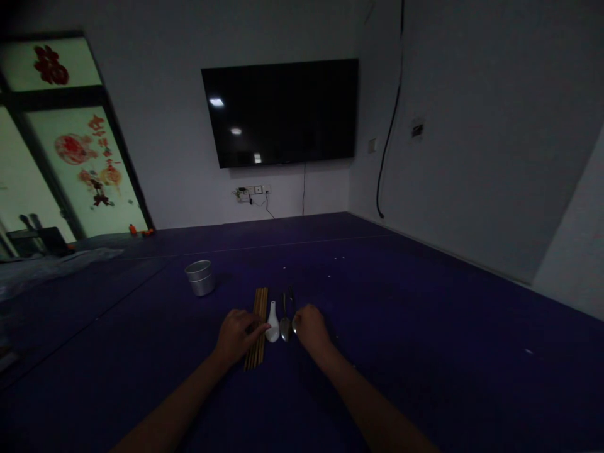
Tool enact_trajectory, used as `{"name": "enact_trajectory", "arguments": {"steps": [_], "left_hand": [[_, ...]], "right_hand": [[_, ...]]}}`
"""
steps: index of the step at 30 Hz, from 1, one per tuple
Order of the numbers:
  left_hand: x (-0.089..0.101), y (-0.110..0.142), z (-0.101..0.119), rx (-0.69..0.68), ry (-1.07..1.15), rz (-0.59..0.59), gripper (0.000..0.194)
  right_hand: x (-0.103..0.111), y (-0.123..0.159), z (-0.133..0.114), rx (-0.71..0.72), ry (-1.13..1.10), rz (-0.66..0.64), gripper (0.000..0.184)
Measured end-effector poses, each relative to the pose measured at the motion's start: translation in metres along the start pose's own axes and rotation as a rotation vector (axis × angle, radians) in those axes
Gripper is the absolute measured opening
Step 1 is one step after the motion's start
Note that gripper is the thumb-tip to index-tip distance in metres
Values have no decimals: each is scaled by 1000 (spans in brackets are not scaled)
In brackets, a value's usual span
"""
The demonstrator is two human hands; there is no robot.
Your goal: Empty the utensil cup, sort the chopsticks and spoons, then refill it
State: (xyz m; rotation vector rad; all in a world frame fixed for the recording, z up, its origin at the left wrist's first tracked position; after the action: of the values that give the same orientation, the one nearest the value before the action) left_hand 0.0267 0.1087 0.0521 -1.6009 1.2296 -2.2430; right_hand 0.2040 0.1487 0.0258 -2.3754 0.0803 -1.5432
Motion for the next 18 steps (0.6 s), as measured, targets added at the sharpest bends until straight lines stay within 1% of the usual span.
{"name": "enact_trajectory", "arguments": {"steps": [7, 14, 18], "left_hand": [[-3, 0, -2, 2, -20, -29, 48], [1, 0, 0, 7, 12, 1, 42], [1, -1, -9, 56, 1, 71, 36]], "right_hand": [[2, 1, -3, -15, -13, -2, 26], [5, 5, -5, -18, -13, -1, 25], [11, 7, -8, -31, -33, 31, 24]]}}
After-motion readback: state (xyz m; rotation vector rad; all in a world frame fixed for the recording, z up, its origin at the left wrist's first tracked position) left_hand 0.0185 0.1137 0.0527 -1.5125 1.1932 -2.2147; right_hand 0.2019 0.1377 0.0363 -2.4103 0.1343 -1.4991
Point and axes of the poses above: each hand's wrist, its own y-axis away from the middle knuckle, its own x-axis out of the back of the hand, z = x × y, the point moved 6 cm from there along -y, towards the middle knuckle, and after that the axes turned 2 degrees about -y, right-handed, at the moved point
